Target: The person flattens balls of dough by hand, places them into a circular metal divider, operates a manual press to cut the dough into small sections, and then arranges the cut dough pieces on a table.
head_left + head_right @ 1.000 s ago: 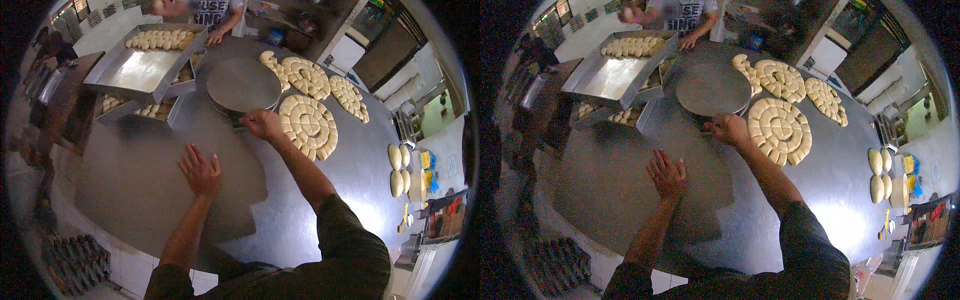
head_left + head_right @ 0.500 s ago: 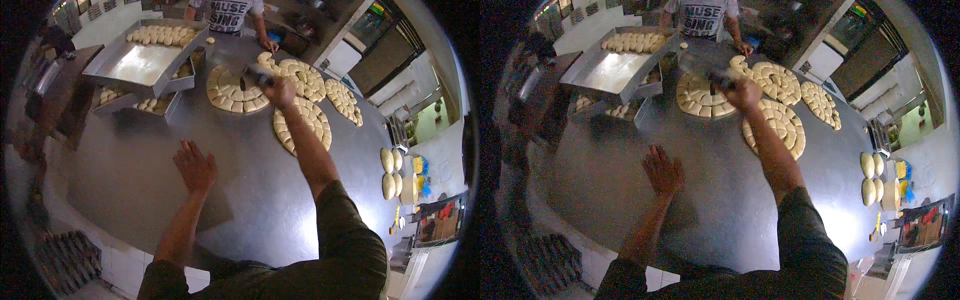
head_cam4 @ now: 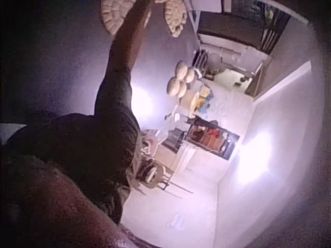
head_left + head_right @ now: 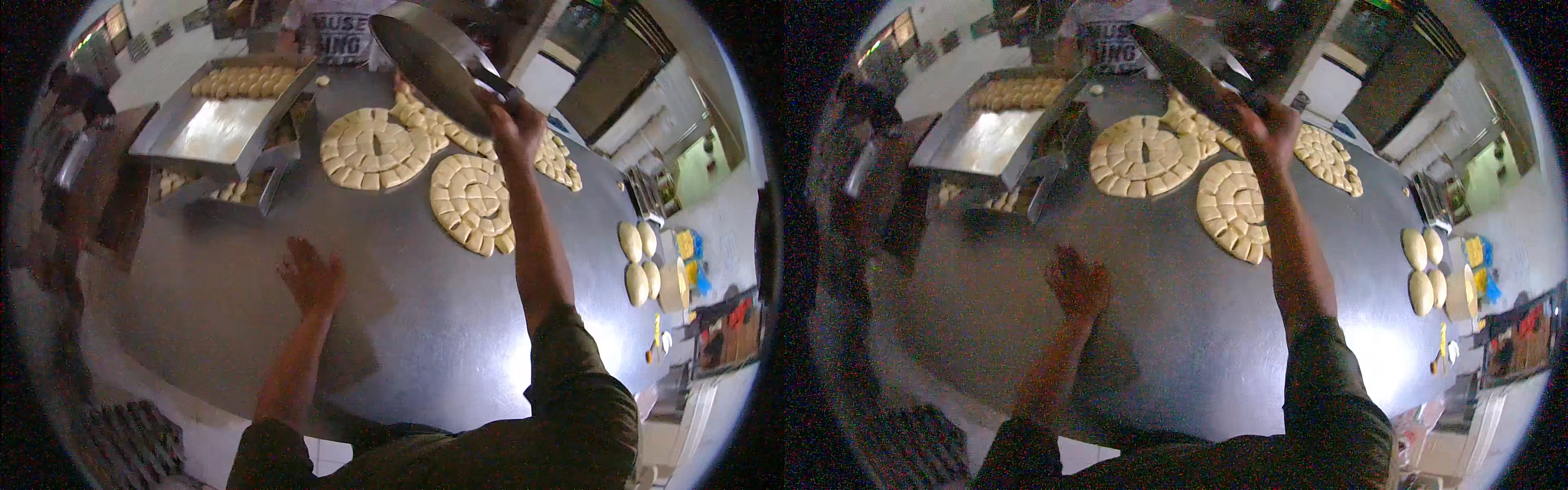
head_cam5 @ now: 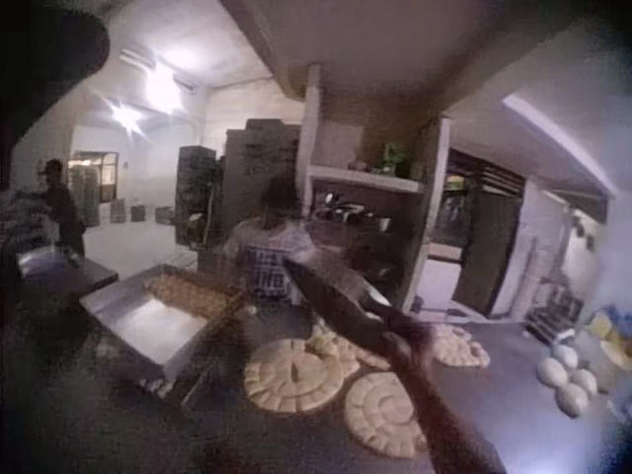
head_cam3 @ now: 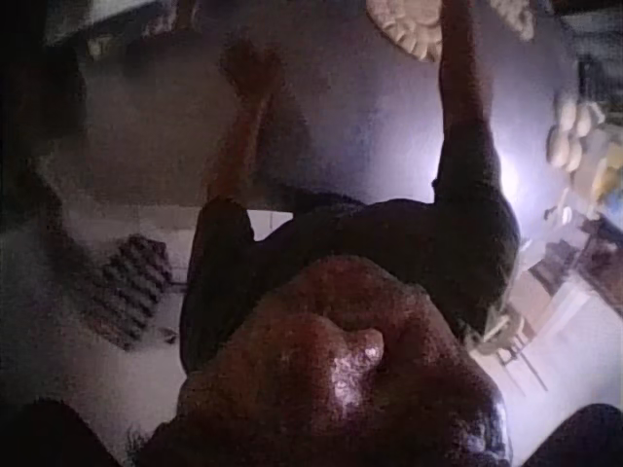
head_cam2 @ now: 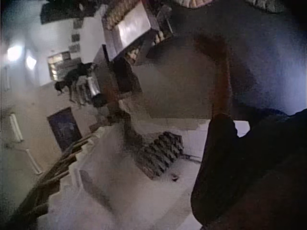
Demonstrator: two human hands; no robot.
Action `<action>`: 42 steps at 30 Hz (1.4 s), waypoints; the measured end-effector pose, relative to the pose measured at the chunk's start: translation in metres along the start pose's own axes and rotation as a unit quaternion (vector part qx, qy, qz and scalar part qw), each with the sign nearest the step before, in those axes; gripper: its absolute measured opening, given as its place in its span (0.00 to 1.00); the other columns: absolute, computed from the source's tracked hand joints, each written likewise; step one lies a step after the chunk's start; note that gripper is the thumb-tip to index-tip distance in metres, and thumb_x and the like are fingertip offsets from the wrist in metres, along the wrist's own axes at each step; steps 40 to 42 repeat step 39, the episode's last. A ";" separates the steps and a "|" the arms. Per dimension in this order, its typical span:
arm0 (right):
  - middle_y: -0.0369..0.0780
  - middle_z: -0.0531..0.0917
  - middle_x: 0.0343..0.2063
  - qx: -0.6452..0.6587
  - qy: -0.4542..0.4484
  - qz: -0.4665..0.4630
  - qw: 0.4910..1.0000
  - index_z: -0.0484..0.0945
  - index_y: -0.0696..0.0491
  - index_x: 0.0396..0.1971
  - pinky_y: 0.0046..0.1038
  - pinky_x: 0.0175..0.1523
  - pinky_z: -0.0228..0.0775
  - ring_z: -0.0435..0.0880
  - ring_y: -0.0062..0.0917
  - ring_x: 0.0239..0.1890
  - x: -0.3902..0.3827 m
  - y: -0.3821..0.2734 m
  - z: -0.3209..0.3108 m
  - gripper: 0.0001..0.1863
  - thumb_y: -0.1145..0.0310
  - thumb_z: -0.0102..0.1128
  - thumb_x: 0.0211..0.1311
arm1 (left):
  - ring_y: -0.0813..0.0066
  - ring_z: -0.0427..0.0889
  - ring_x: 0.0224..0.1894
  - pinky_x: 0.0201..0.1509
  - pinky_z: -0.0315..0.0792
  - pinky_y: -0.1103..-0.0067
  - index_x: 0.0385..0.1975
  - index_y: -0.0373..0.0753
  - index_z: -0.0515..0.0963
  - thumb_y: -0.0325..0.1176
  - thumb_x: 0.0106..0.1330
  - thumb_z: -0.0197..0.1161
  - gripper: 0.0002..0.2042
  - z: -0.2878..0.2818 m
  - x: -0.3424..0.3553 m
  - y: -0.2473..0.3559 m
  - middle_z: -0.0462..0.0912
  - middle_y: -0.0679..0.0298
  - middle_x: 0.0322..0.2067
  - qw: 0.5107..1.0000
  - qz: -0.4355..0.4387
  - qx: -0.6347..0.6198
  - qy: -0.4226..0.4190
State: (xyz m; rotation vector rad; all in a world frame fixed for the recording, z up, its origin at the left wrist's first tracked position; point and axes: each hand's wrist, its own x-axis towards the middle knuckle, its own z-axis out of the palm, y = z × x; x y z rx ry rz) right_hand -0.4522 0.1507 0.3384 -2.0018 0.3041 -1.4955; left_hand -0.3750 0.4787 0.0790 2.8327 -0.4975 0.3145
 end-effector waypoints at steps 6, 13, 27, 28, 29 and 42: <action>0.27 0.78 0.20 0.156 0.109 0.348 0.918 0.83 0.53 0.29 0.18 0.25 0.54 0.66 0.10 0.18 -0.136 -0.097 -0.243 0.07 0.65 0.67 0.64 | 0.39 0.61 0.74 0.79 0.46 0.49 0.76 0.27 0.54 0.57 0.75 0.47 0.41 0.007 -0.006 0.000 0.53 0.37 0.76 0.998 0.032 0.046 0.013; 0.25 0.62 0.09 0.148 0.198 0.530 0.811 0.83 0.50 0.28 0.23 0.20 0.42 0.54 0.12 0.12 -0.332 -0.143 -0.402 0.14 0.55 0.63 0.65 | 0.45 0.57 0.78 0.79 0.52 0.54 0.78 0.34 0.53 0.53 0.81 0.43 0.35 0.000 -0.003 0.007 0.51 0.47 0.79 0.993 0.024 0.003 -0.119; 0.43 0.86 0.23 0.020 0.005 0.600 0.799 0.83 0.59 0.39 0.36 0.38 0.78 0.87 0.32 0.27 -0.494 0.019 -0.445 0.28 0.44 0.62 0.69 | 0.46 0.45 0.81 0.81 0.33 0.43 0.81 0.39 0.39 0.63 0.75 0.48 0.46 0.008 -0.252 0.159 0.38 0.47 0.81 0.968 0.191 0.065 -0.147; 0.44 0.86 0.24 -0.056 0.030 0.552 0.832 0.83 0.58 0.39 0.37 0.39 0.79 0.88 0.34 0.28 -0.505 0.039 -0.449 0.25 0.46 0.63 0.69 | 0.48 0.46 0.82 0.81 0.34 0.44 0.81 0.40 0.39 0.63 0.75 0.48 0.46 0.017 -0.244 0.156 0.39 0.48 0.81 0.971 0.185 0.075 -0.132; 0.45 0.87 0.26 -0.130 0.054 0.498 0.855 0.83 0.58 0.40 0.39 0.40 0.79 0.88 0.36 0.29 -0.516 0.061 -0.451 0.23 0.49 0.63 0.69 | 0.48 0.46 0.82 0.81 0.35 0.44 0.81 0.40 0.40 0.63 0.75 0.49 0.46 0.026 -0.236 0.152 0.40 0.48 0.81 0.974 0.175 0.076 -0.120; 0.50 0.72 0.65 -0.409 -0.007 0.210 0.888 0.75 0.48 0.62 0.47 0.72 0.60 0.69 0.40 0.70 -0.475 0.316 -0.479 0.26 0.57 0.64 0.66 | 0.45 0.45 0.82 0.79 0.37 0.40 0.82 0.46 0.45 0.66 0.72 0.50 0.46 0.206 -0.137 0.080 0.40 0.54 0.82 0.991 0.130 0.027 -0.010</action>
